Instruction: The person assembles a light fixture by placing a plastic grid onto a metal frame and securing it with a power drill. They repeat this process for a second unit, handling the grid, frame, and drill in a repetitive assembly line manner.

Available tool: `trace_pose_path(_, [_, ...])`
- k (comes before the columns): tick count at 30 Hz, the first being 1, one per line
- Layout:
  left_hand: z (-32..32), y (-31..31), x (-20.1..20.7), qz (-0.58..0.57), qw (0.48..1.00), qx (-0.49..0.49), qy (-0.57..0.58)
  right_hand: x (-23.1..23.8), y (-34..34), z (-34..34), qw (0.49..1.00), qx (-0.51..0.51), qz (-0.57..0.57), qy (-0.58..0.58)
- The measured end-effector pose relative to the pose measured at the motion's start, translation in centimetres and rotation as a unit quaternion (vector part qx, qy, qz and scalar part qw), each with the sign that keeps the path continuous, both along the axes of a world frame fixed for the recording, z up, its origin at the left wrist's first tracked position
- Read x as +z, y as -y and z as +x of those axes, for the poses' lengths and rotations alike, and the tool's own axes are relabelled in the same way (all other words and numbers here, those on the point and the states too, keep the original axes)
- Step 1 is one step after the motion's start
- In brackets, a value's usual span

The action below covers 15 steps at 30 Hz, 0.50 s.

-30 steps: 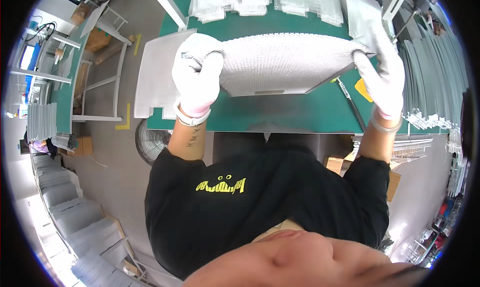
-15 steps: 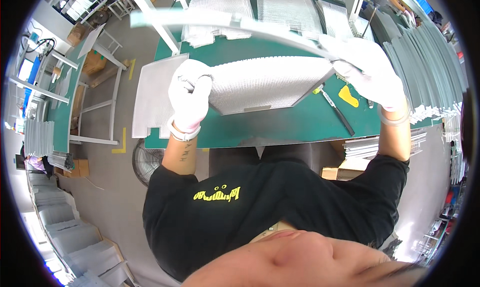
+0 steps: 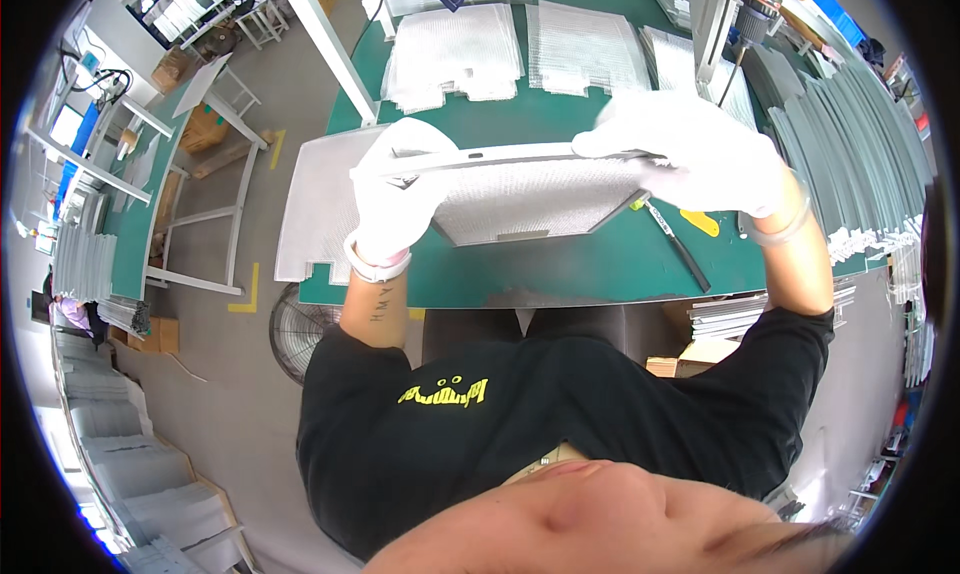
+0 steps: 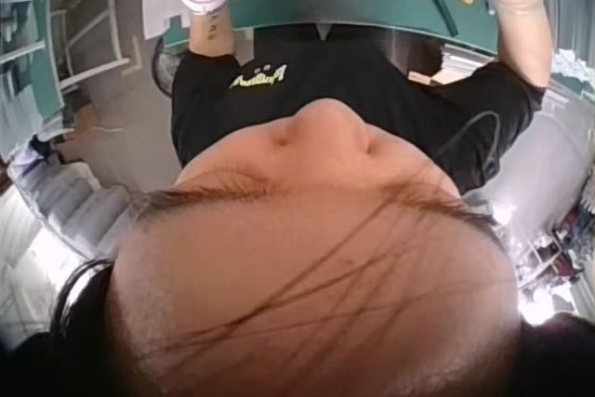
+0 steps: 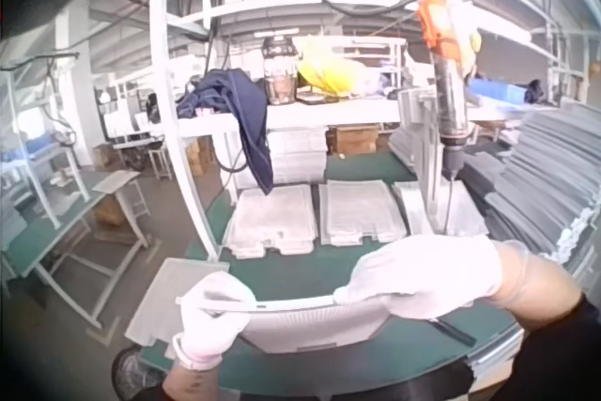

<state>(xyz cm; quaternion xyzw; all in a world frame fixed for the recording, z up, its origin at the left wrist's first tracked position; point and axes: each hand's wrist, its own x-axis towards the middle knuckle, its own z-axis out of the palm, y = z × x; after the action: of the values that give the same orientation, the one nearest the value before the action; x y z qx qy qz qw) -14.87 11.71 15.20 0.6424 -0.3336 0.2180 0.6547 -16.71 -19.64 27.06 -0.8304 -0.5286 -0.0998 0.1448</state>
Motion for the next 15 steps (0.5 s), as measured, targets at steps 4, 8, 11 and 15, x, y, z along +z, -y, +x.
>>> trace_pose_path(4, [-0.2, -0.1, -1.0, -0.039, 0.998, 0.016, 0.051, -0.4, -1.9, 0.8, 0.998, -0.002, -0.005, -0.064])
trace_pose_path(8, [-0.4, 2.0, -2.2, -0.187, 0.976, 0.068, 0.093, -2.1, -3.2, 1.6, 0.995, 0.031, 0.094, 0.006])
trace_pose_path(11, [-0.1, 1.9, -2.5, -0.158, 0.969, 0.139, 0.128, -1.1, -3.8, 1.1, 0.997, 0.046, 0.06, 0.018])
trace_pose_path(15, [0.0, 2.9, -2.4, -0.175, 0.956, 0.214, 0.097, -1.5, -4.0, 1.4, 0.997, 0.029, 0.065, 0.016])
